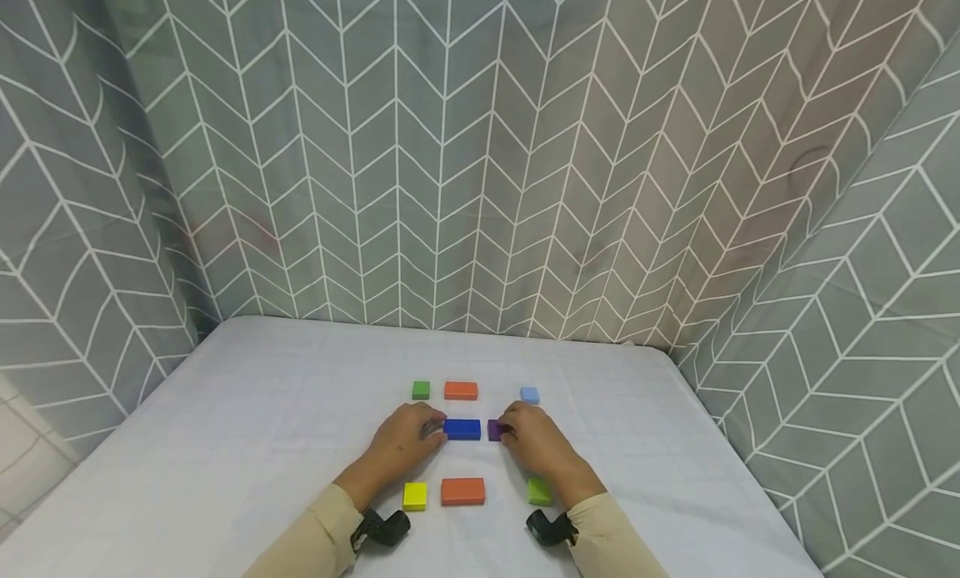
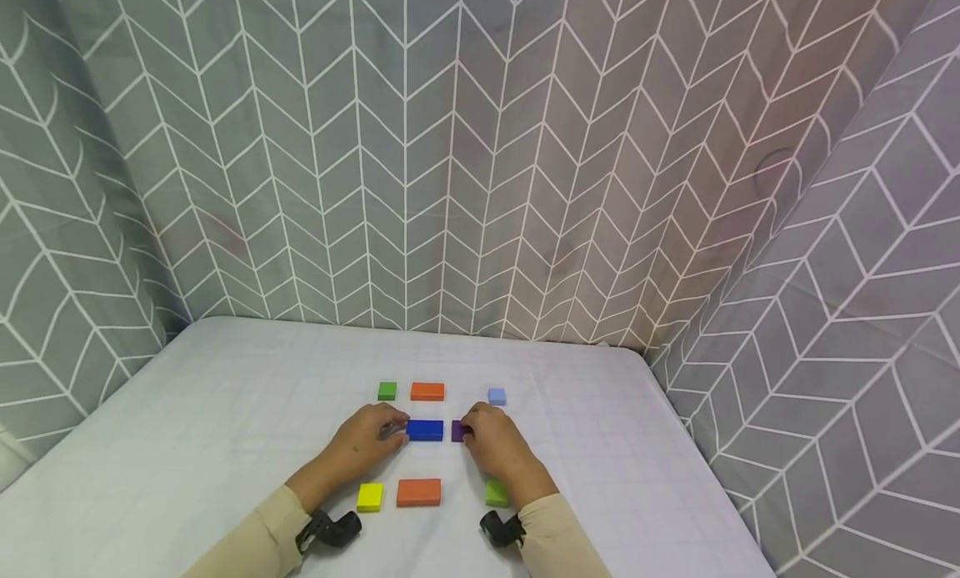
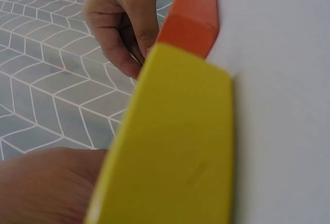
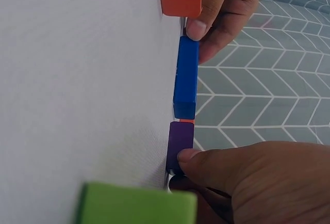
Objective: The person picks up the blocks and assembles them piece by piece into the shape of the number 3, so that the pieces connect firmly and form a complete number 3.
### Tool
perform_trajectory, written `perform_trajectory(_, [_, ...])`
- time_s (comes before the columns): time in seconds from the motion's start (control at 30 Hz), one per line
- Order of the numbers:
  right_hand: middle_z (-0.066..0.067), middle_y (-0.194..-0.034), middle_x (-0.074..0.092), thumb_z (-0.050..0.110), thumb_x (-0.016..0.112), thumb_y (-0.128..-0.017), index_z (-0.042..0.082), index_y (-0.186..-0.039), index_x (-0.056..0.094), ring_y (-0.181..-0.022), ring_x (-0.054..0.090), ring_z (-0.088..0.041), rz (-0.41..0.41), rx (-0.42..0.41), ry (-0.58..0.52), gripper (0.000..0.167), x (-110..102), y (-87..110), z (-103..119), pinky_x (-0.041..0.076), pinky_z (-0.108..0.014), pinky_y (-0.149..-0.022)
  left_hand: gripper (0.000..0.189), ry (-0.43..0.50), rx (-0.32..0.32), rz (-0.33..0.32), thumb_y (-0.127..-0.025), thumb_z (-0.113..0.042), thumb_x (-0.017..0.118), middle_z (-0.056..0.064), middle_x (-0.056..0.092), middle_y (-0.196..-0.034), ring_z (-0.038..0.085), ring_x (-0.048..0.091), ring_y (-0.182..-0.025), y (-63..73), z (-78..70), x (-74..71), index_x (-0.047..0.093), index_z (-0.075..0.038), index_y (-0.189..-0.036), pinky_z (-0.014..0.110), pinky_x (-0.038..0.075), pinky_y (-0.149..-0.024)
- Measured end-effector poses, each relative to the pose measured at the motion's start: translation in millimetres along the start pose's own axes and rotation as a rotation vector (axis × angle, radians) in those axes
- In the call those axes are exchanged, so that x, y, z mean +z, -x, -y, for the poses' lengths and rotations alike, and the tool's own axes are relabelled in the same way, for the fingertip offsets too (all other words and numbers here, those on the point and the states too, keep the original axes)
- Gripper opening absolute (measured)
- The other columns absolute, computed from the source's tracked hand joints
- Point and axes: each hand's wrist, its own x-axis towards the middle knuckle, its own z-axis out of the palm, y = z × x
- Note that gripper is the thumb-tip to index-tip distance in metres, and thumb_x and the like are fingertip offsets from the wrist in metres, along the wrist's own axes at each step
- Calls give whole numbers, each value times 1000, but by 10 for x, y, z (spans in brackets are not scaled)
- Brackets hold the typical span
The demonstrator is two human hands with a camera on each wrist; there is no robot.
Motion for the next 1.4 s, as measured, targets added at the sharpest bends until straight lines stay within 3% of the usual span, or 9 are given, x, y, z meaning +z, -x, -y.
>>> perform_trajectory(0.33, [-6, -106, 67, 8, 73, -89, 2, -107, 74, -99, 66, -22, 4, 34, -27, 19, 3, -4, 18, 56, -39, -90, 32, 5, -11, 14, -89, -30, 75, -3, 70, -114, 21, 59, -113, 4, -15, -3, 72, -18, -118, 45, 51, -100])
perform_trajectory(0.73, [-6, -105, 68, 8, 73, -89, 3, -106, 75, -99, 66, -22, -8, -8, -32, 18, 14, 16, 7, 56, -38, -89, 32, -3, 6, 16, -88, -30, 76, -3, 70, -115, 21, 60, -113, 8, -44, 10, 72, -19, -117, 46, 51, -100])
perform_trajectory(1.13, [-4, -104, 67, 8, 73, -88, 4, -107, 75, -98, 66, -20, 8, 4, -49, 19, 67, -8, 47, 56, -37, -89, 31, 2, -9, 2, -87, -29, 77, -3, 70, -113, 21, 60, -111, 67, 7, 9, 73, -19, -116, 45, 51, -99])
perform_trajectory(1.4, [-4, -102, 68, 9, 74, -88, 4, -106, 75, -96, 66, -19, -14, 26, -50, 18, 33, -10, 53, 57, -38, -88, 32, -6, 19, -4, -88, -30, 76, -4, 69, -113, 19, 59, -112, 6, 2, 34, 73, -19, -117, 43, 51, -100])
